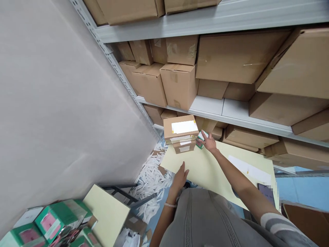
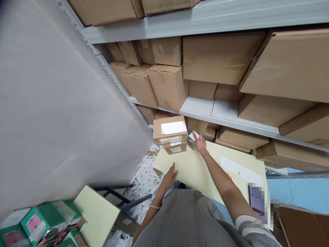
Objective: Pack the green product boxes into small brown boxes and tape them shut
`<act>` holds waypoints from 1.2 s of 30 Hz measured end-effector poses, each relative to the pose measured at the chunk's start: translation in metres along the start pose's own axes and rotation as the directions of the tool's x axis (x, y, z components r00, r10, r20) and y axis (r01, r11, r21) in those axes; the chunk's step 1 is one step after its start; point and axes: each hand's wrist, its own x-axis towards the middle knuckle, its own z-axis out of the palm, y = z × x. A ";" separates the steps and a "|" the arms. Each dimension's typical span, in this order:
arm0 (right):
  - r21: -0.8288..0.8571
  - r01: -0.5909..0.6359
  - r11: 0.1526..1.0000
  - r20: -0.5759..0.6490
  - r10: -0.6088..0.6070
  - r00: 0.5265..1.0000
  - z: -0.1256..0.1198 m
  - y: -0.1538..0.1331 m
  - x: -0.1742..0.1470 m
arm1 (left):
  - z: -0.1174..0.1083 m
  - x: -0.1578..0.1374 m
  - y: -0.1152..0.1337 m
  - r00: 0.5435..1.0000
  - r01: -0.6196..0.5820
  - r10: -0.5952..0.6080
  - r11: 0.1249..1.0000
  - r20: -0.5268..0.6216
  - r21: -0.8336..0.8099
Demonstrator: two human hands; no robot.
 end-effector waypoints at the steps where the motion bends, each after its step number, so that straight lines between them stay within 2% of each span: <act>1: 0.009 0.009 1.000 -0.028 -0.009 1.000 -0.005 0.000 -0.003 | -0.003 0.004 0.009 0.999 -0.044 0.044 0.999 0.005 0.029; 5: 0.081 0.036 0.996 -0.196 -0.019 0.980 -0.026 0.006 -0.033 | -0.016 0.020 0.051 0.969 -0.246 0.248 0.954 0.013 0.171; 7: 0.135 0.027 0.991 -0.255 0.008 0.967 -0.038 0.010 -0.058 | -0.021 0.030 0.074 0.936 -0.336 0.351 0.904 -0.011 0.264; 9: 0.198 0.004 0.980 -0.288 0.054 0.956 -0.047 0.012 -0.088 | -0.022 0.038 0.095 0.915 -0.376 0.403 0.875 -0.028 0.304; 14: 0.364 -0.112 0.924 -0.319 0.237 0.918 -0.058 0.013 -0.165 | -0.018 0.040 0.126 0.897 -0.376 0.431 0.862 -0.102 0.341; 16: 0.424 -0.136 0.896 -0.336 0.295 0.895 -0.062 0.014 -0.185 | -0.021 0.031 0.128 0.884 -0.337 0.431 0.857 -0.183 0.389; 18: 0.468 -0.140 0.872 -0.367 0.336 0.868 -0.071 0.014 -0.195 | -0.032 0.020 0.125 0.848 -0.286 0.447 0.839 -0.286 0.462; 20: 0.487 -0.102 0.867 -0.414 0.333 0.847 -0.087 0.011 -0.194 | -0.051 0.007 0.118 0.793 -0.220 0.468 0.818 -0.391 0.532; 22: 0.471 -0.014 0.882 -0.478 0.269 0.836 -0.109 0.002 -0.184 | -0.078 -0.007 0.110 0.729 -0.118 0.462 0.811 -0.505 0.572; 25: 0.380 0.204 0.902 -0.586 0.064 0.808 -0.144 -0.024 -0.158 | -0.126 -0.035 0.099 0.626 0.084 0.396 0.822 -0.671 0.563; 29: 0.251 0.505 0.826 -0.662 -0.234 0.712 -0.176 -0.086 -0.125 | -0.178 -0.092 0.084 0.484 0.356 0.234 0.827 -0.843 0.435; 32: 0.224 0.654 0.722 -0.659 -0.383 0.648 -0.178 -0.145 -0.114 | -0.193 -0.148 0.071 0.364 0.525 0.118 0.793 -0.924 0.308; 34: 0.238 0.729 0.641 -0.636 -0.464 0.616 -0.171 -0.183 -0.117 | -0.191 -0.189 0.060 0.275 0.621 0.040 0.755 -0.961 0.209; 36: 0.279 0.772 0.571 -0.590 -0.532 0.607 -0.157 -0.218 -0.127 | -0.179 -0.230 0.047 0.168 0.703 -0.039 0.705 -0.985 0.092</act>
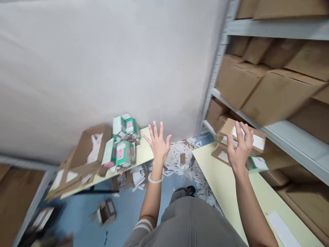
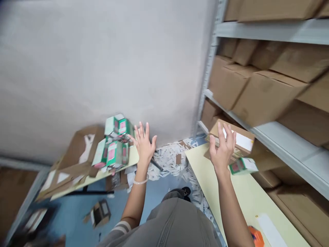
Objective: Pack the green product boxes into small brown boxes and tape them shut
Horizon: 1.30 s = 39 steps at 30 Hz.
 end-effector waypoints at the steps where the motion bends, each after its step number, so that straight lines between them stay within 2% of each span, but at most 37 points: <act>1: 0.038 -0.005 0.999 0.047 0.003 0.999 0.015 -0.012 -0.001 | -0.008 -0.012 -0.018 0.997 0.071 -0.070 0.997 -0.014 0.035; 3: 0.099 -0.061 0.993 0.177 0.043 0.983 0.042 -0.036 -0.010 | -0.023 -0.040 -0.055 0.976 0.217 -0.213 0.971 -0.044 0.099; 5: 0.143 -0.143 0.979 0.337 0.088 0.937 0.067 -0.058 -0.024 | -0.035 -0.072 -0.089 0.928 0.373 -0.365 0.916 -0.076 0.149; 7: 0.181 -0.198 0.963 0.469 0.093 0.879 0.087 -0.077 -0.042 | -0.047 -0.106 -0.118 0.838 0.546 -0.531 0.817 -0.128 0.183; 10: 0.252 -0.203 0.946 0.560 0.029 0.828 0.105 -0.098 -0.069 | -0.064 -0.152 -0.150 0.668 0.744 -0.711 0.634 -0.219 0.211; 11: 0.281 -0.194 0.940 0.573 -0.003 0.819 0.109 -0.103 -0.076 | -0.070 -0.164 -0.157 0.626 0.779 -0.743 0.588 -0.237 0.217; 13: 0.337 -0.170 0.926 0.586 -0.065 0.808 0.113 -0.113 -0.087 | -0.081 -0.184 -0.168 0.577 0.816 -0.778 0.531 -0.250 0.230; 18: 0.440 -0.103 0.892 0.568 -0.188 0.801 0.119 -0.147 -0.104 | -0.109 -0.215 -0.190 0.508 0.859 -0.820 0.457 -0.265 0.232; 23: 0.557 -0.054 0.829 0.538 -0.311 0.784 0.124 -0.202 -0.130 | -0.139 -0.242 -0.227 0.409 0.912 -0.848 0.366 -0.337 0.184; 29: 0.639 -0.058 0.767 0.477 -0.335 0.813 0.139 -0.295 -0.177 | -0.177 -0.285 -0.301 0.380 0.924 -0.837 0.323 -0.394 0.205; 32: 0.676 -0.066 0.734 0.468 -0.357 0.808 0.149 -0.349 -0.207 | -0.193 -0.303 -0.343 0.377 0.924 -0.834 0.307 -0.403 0.228; 35: 0.682 -0.085 0.726 0.508 -0.387 0.770 0.158 -0.398 -0.238 | -0.204 -0.315 -0.382 0.423 0.902 -0.835 0.352 -0.351 0.250; 39: 0.700 -0.079 0.709 0.537 -0.451 0.713 0.170 -0.445 -0.270 | -0.208 -0.323 -0.418 0.473 0.875 -0.833 0.407 -0.287 0.261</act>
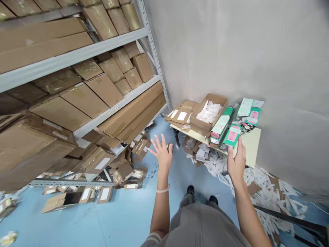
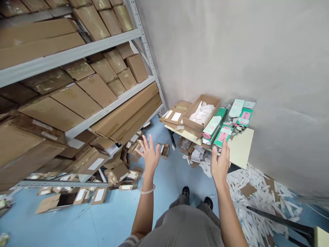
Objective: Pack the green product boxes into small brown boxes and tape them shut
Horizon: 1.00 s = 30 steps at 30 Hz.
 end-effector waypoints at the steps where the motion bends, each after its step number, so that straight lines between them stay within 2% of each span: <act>1: 0.002 0.013 1.000 0.018 -0.013 1.000 0.011 -0.004 0.002 | 0.003 0.005 -0.004 1.000 -0.004 0.004 1.000 0.008 -0.003; 5: -0.014 0.043 0.999 0.054 -0.042 0.998 0.047 -0.012 0.019 | 0.017 0.023 -0.013 0.999 0.032 -0.032 0.999 0.032 -0.018; 8: -0.016 0.065 0.998 0.052 -0.064 0.997 0.069 -0.011 0.046 | 0.025 0.043 -0.020 0.996 0.089 -0.089 0.996 0.019 -0.019; 13: -0.005 0.101 0.995 -0.068 -0.101 0.993 0.098 0.002 0.111 | 0.034 0.097 -0.033 0.978 0.196 -0.198 0.980 -0.064 -0.030; 16: -0.003 0.088 0.996 -0.136 -0.087 0.987 0.120 0.009 0.148 | 0.042 0.134 -0.035 0.973 0.213 -0.215 0.977 -0.081 -0.030; 20: 0.005 0.087 0.996 -0.033 -0.086 0.996 0.160 0.008 0.178 | 0.069 0.172 -0.032 0.978 0.203 -0.205 0.978 -0.042 -0.036; 23: -0.003 0.084 0.996 0.074 -0.083 0.994 0.195 -0.002 0.187 | 0.101 0.197 -0.034 0.978 0.207 -0.206 0.977 0.033 -0.041; 26: -0.025 0.083 0.996 0.188 -0.077 0.979 0.242 -0.013 0.191 | 0.134 0.232 -0.040 0.984 0.153 -0.149 0.988 0.099 -0.035; 28: -0.034 0.083 0.996 0.247 -0.072 0.966 0.284 -0.018 0.193 | 0.154 0.263 -0.044 0.986 0.097 -0.094 0.995 0.138 -0.020; 30: -0.042 0.075 0.996 0.300 -0.059 0.952 0.336 -0.018 0.193 | 0.171 0.297 -0.048 0.983 0.034 -0.033 0.999 0.182 -0.001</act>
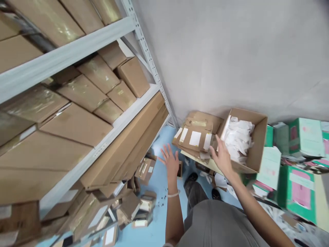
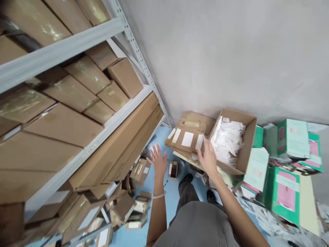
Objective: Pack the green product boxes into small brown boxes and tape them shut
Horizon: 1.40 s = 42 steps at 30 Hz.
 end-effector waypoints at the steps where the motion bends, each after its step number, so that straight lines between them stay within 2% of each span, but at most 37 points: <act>1: -0.005 -0.004 1.000 0.057 0.004 0.998 0.029 0.000 0.008 | 0.005 0.018 -0.001 0.999 -0.036 0.035 0.999 0.027 0.011; 3: -0.063 -0.026 0.998 0.204 0.038 0.978 0.090 0.005 0.025 | 0.014 0.051 -0.004 0.989 -0.118 0.116 0.993 0.086 0.016; 5: -0.189 -0.032 0.981 0.337 0.095 0.937 0.150 0.015 0.039 | 0.024 0.080 -0.009 0.968 -0.207 0.206 0.978 0.145 -0.009; 7: -0.334 -0.048 0.941 0.413 0.191 0.891 0.200 0.029 0.048 | 0.036 0.105 -0.017 0.942 -0.269 0.272 0.962 0.196 -0.040; 9: -0.428 -0.035 0.903 0.415 0.231 0.880 0.235 0.045 0.052 | 0.048 0.125 -0.027 0.929 -0.285 0.288 0.957 0.231 -0.046; 11: -0.500 -0.030 0.865 0.405 0.264 0.875 0.255 0.059 0.051 | 0.059 0.141 -0.038 0.926 -0.278 0.277 0.960 0.255 -0.034; 13: -0.543 -0.012 0.840 0.418 0.282 0.864 0.262 0.068 0.048 | 0.068 0.152 -0.047 0.926 -0.264 0.259 0.964 0.276 -0.020; 16: -0.546 0.022 0.838 0.462 0.279 0.842 0.259 0.071 0.044 | 0.076 0.164 -0.055 0.922 -0.255 0.247 0.967 0.297 -0.010; 19: -0.533 0.037 0.845 0.486 0.270 0.831 0.248 0.065 0.044 | 0.081 0.176 -0.052 0.924 -0.269 0.264 0.963 0.277 -0.021; 22: -0.538 0.031 0.843 0.457 0.260 0.851 0.232 0.052 0.052 | 0.079 0.191 -0.040 0.922 -0.302 0.304 0.952 0.238 -0.048; 25: -0.512 0.050 0.857 0.354 0.158 0.922 0.202 0.031 0.073 | 0.065 0.209 -0.023 0.924 -0.329 0.339 0.941 0.180 -0.082; 27: -0.482 0.047 0.875 0.221 0.070 0.973 0.170 0.011 0.092 | 0.052 0.220 -0.011 0.935 -0.313 0.326 0.944 0.141 -0.104; 28: -0.456 0.004 0.890 0.134 0.064 0.989 0.149 0.000 0.102 | 0.046 0.225 -0.004 0.936 -0.309 0.325 0.943 0.133 -0.125; 30: -0.354 -0.146 0.924 -0.055 0.135 0.989 0.101 -0.022 0.115 | 0.033 0.232 0.011 0.942 -0.297 0.318 0.939 0.105 -0.172; 32: -0.166 -0.293 0.941 -0.266 0.244 0.933 0.046 -0.043 0.116 | 0.022 0.235 0.030 0.941 -0.307 0.331 0.921 0.068 -0.239; 34: 0.057 -0.353 0.934 -0.464 0.337 0.819 -0.009 -0.057 0.100 | 0.012 0.234 0.055 0.933 -0.331 0.359 0.886 0.031 -0.324; 36: 0.236 -0.322 0.917 -0.583 0.398 0.708 -0.058 -0.062 0.068 | 0.002 0.225 0.086 0.915 -0.359 0.403 0.832 0.016 -0.423; 37: 0.317 -0.281 0.906 -0.608 0.422 0.672 -0.080 -0.062 0.047 | -0.002 0.218 0.102 0.901 -0.373 0.433 0.797 0.019 -0.475; 40: 0.521 -0.151 0.840 -0.638 0.501 0.585 -0.133 -0.056 -0.024 | -0.013 0.186 0.155 0.821 -0.423 0.570 0.652 0.038 -0.629; 42: 0.602 -0.106 0.792 -0.655 0.565 0.502 -0.155 -0.052 -0.075 | -0.019 0.155 0.189 0.722 -0.467 0.692 0.506 0.019 -0.725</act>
